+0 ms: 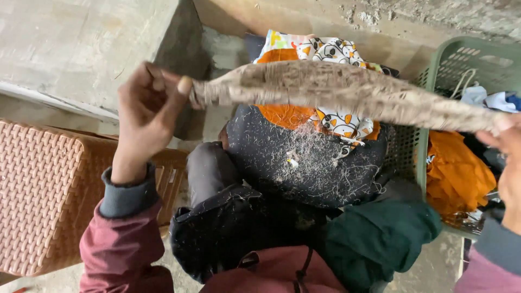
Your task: Trimming excess threads from fabric pieces using hand snips.
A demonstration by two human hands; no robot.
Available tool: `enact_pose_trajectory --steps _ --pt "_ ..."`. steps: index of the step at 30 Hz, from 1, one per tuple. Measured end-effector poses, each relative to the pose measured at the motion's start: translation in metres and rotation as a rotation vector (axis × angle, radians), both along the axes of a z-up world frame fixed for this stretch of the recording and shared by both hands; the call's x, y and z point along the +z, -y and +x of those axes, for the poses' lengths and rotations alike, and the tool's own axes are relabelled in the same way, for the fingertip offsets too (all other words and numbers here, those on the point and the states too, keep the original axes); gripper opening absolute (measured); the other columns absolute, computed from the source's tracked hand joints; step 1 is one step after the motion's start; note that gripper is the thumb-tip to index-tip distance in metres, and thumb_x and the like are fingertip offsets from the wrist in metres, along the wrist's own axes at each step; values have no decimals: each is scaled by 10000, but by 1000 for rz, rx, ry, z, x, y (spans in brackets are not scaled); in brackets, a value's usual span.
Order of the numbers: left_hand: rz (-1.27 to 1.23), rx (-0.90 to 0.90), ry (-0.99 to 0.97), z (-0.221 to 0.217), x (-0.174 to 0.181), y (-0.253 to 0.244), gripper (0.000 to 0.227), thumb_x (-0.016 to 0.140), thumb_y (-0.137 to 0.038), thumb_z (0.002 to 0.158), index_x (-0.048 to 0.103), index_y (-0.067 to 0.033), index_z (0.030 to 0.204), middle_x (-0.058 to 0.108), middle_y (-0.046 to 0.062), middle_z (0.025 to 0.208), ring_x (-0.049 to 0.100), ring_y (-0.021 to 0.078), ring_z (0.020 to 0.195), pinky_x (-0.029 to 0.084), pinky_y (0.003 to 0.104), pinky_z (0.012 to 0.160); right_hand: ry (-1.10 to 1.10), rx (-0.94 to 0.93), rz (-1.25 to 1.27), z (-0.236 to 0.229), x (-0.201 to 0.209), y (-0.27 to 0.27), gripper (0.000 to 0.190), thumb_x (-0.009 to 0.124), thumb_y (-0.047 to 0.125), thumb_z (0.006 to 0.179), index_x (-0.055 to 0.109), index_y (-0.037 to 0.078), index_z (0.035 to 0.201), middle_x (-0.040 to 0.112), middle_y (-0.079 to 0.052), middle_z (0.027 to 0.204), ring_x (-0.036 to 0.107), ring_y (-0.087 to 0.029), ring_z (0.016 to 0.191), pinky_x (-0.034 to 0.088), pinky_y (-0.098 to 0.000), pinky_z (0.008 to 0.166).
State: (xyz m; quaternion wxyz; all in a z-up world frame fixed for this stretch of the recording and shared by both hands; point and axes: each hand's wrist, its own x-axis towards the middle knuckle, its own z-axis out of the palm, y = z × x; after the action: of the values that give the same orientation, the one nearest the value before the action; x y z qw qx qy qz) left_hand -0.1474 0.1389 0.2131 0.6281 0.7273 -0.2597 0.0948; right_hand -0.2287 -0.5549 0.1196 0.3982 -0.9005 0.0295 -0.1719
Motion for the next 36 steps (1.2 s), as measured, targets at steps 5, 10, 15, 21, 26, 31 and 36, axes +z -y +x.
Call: enact_pose_trajectory --steps 5,10,15,21,26,31,36 --pt "232 -42 -299 -36 -47 -8 85 673 -68 1001 600 -42 968 722 77 796 559 62 484 428 196 398 -121 -97 210 -55 17 -144 153 630 -129 1128 599 -51 1256 663 -229 1235 699 -348 1123 650 -440 1021" --pt "384 -42 -370 -51 -91 -2 127 683 -145 972 630 -31 971 742 89 868 723 160 703 587 289 600 -178 -185 440 -72 -39 -143 183 644 -82 1041 606 -104 1219 638 -241 1110 677 -346 1067 657 -500 1008" --pt "363 17 -309 -48 -94 2 70 638 -100 997 626 -41 1033 781 98 912 709 150 695 527 284 585 -123 -191 469 -58 -43 -142 139 700 -46 1036 637 -67 1158 667 -177 1082 692 -256 1013 683 -427 976" --pt "302 -6 99 -26 -54 37 92 613 -17 1034 612 23 1117 717 134 1029 740 220 889 623 323 801 -4 36 171 -12 26 -190 96 656 -192 1068 636 -159 1156 678 -272 1110 717 -358 1023 662 -449 977" --pt "323 -114 424 3 -42 90 155 649 -83 1035 633 -2 1165 704 122 1200 693 271 1070 585 418 970 57 315 73 28 80 -253 164 680 -169 1024 648 -161 1185 705 -277 1115 741 -330 958 649 -373 904" --pt "184 -199 484 15 -27 146 113 758 -123 963 669 -85 1021 645 187 1291 580 428 1295 532 496 941 54 551 147 60 104 -308 213 656 -224 931 696 -121 1113 723 -324 1079 754 -398 877 648 -446 633" --pt "15 -343 341 24 -20 159 85 694 -97 1001 639 -48 1043 678 186 1111 664 399 1133 556 547 948 56 616 247 66 133 -333 136 672 -164 964 690 -114 1089 727 -299 999 753 -312 877 652 -371 624"
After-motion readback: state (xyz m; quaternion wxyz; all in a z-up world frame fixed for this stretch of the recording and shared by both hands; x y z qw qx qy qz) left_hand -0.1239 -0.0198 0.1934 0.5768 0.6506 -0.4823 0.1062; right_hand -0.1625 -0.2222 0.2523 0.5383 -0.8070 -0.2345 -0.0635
